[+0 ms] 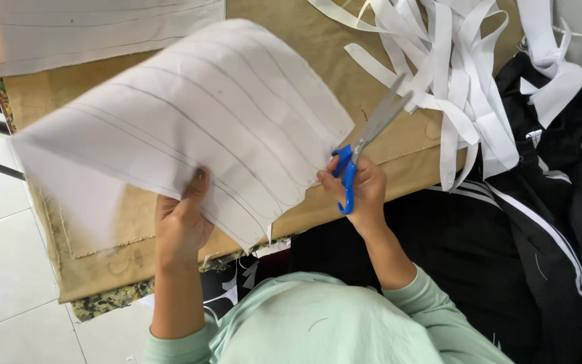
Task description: The person uses blue-handled scissors to cut a white paper pattern with drawn lines into strips. They hold the paper with one hand and cut along the lines, separating the pattern into individual pieces.
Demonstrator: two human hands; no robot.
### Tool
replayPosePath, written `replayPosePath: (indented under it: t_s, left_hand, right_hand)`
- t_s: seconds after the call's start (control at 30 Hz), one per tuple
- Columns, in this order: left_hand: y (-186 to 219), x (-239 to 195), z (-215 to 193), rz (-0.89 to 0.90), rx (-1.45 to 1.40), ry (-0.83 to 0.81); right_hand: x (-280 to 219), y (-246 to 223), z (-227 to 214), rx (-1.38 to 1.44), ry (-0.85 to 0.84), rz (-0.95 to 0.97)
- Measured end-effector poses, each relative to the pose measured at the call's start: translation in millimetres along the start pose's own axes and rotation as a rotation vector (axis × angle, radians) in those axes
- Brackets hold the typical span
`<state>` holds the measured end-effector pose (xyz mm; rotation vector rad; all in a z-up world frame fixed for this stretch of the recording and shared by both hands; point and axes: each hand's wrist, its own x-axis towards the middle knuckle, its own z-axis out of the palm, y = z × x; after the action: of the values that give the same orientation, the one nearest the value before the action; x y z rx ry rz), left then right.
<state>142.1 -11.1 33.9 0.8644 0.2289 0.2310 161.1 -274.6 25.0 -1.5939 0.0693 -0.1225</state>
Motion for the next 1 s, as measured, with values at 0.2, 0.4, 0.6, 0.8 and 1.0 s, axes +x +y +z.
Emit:
replayPosePath:
  t_s: [0.2,0.4,0.6,0.8,1.0]
  left_hand:
    - [-48.0,-15.3,-55.1,-0.319,0.017,0.362]
    - [-50.2,-57.4,-36.1,-0.516,0.157,0.364]
    - [-58.6,-61.2,-41.6,-0.512,-0.085,0.28]
    - [-69.1,-46.2,-34.7,-0.375,-0.23,0.235]
    - [-49.5,-25.1,-5.9,-0.247,-0.283,0.103]
  right_hand:
    - [-14.3,24.5,13.0,-0.018,-0.078,0.104]
    - [-10.1,32.2,15.2,-0.099,-0.112,0.095]
    - [-20.0,22.3,-5.1,-0.132,-0.207,0.084]
    - [-60.2,20.9,-50.1,0.027,-0.434,0.411]
    - [-84.9,21.0,-63.0,-0.048,-0.659,0.563]
